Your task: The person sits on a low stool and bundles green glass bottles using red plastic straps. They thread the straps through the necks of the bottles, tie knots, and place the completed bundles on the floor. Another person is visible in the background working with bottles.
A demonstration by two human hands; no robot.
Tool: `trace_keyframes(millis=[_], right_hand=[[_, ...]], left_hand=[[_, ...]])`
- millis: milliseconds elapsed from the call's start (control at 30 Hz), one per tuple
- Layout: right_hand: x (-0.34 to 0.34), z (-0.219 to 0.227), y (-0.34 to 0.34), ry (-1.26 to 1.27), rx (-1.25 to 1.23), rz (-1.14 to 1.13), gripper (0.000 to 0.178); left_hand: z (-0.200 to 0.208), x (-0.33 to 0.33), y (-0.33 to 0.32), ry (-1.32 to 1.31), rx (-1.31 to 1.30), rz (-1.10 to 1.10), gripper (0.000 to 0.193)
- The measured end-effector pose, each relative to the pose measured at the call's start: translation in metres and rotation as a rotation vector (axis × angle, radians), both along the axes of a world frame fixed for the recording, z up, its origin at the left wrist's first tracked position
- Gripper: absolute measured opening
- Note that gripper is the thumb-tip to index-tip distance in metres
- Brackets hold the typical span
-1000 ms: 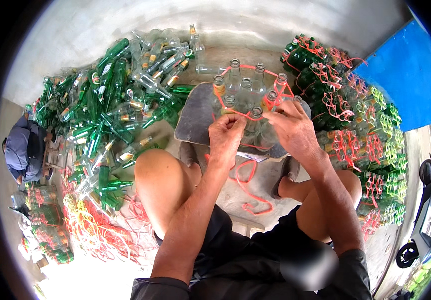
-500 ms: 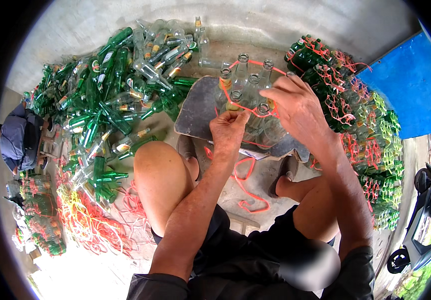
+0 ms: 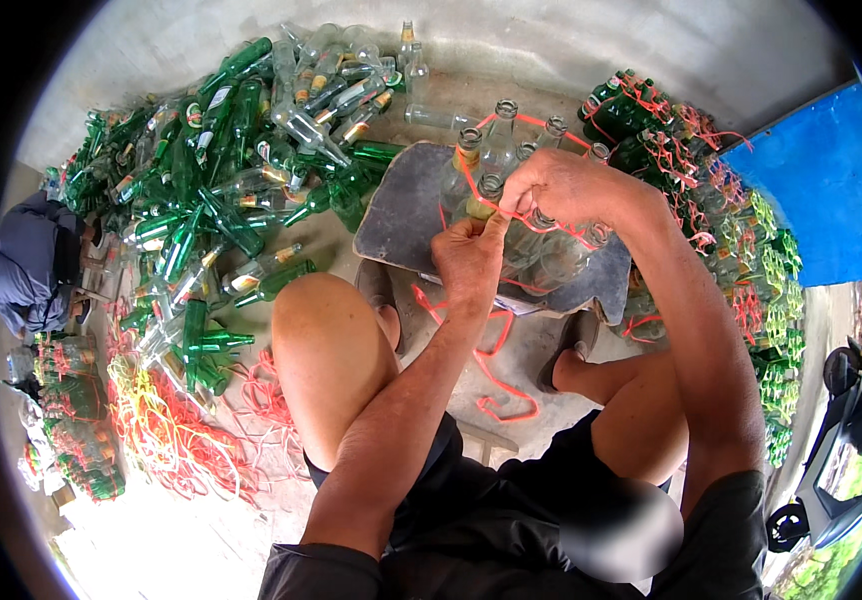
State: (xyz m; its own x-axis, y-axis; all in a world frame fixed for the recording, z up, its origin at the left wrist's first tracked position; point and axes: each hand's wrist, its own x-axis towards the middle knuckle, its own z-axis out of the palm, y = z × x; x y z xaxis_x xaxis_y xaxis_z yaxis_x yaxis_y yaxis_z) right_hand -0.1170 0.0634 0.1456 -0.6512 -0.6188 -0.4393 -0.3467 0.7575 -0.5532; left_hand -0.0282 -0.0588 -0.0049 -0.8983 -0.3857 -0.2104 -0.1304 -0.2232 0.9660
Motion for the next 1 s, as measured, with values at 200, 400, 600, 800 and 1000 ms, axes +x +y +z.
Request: trace_keyframes(millis=[200,400,600,800,1000], right_hand=[[-0.012,-0.002,-0.005,-0.009,0.146,0.066,0.041],[-0.008,0.008,-0.021,0.174,0.434,0.265,0.035],[0.002,0.017,-0.019,0.480,0.543,0.462,0.012],[0.003,0.023,-0.008,0.657,0.506,0.556,0.010],[-0.008,0.041,-0.008,0.585,0.595,0.412,0.006]], left_hand=[[-0.001,-0.001,0.002,0.002,-0.020,0.003,0.036],[-0.001,0.001,0.003,-0.021,-0.087,0.015,0.035],[0.003,0.005,0.004,0.016,-0.105,-0.011,0.031],[0.013,0.011,0.010,0.154,-0.194,-0.011,0.036],[0.022,0.014,0.006,0.189,-0.210,-0.024,0.027]])
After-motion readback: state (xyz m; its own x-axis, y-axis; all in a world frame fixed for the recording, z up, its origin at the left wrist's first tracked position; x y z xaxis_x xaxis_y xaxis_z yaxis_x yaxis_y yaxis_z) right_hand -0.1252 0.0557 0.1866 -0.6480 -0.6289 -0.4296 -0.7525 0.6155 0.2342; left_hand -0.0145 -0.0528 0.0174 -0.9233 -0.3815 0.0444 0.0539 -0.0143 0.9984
